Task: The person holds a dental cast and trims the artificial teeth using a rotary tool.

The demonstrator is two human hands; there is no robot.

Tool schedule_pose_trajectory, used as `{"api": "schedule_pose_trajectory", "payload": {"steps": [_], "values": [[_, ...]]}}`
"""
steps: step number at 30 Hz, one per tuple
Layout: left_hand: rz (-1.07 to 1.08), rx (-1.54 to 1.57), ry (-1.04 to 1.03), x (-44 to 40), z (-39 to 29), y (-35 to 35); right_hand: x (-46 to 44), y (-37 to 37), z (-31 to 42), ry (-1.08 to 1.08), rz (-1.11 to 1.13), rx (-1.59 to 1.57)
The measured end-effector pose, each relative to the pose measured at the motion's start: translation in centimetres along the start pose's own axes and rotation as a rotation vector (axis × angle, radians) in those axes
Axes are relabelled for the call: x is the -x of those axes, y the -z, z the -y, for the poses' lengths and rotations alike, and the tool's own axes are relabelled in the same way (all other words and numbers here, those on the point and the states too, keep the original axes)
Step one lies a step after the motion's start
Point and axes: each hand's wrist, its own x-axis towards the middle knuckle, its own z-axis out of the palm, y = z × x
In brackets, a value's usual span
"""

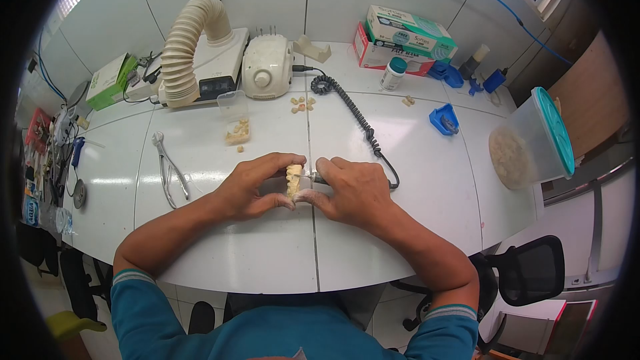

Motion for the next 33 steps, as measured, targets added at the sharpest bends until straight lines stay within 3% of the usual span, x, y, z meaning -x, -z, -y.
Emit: {"api": "schedule_pose_trajectory", "payload": {"steps": [33], "values": [[0.015,0.012,0.0,-0.02,-0.18,0.02,-0.07,0.25,0.02,-0.01,0.008,-0.019]]}}
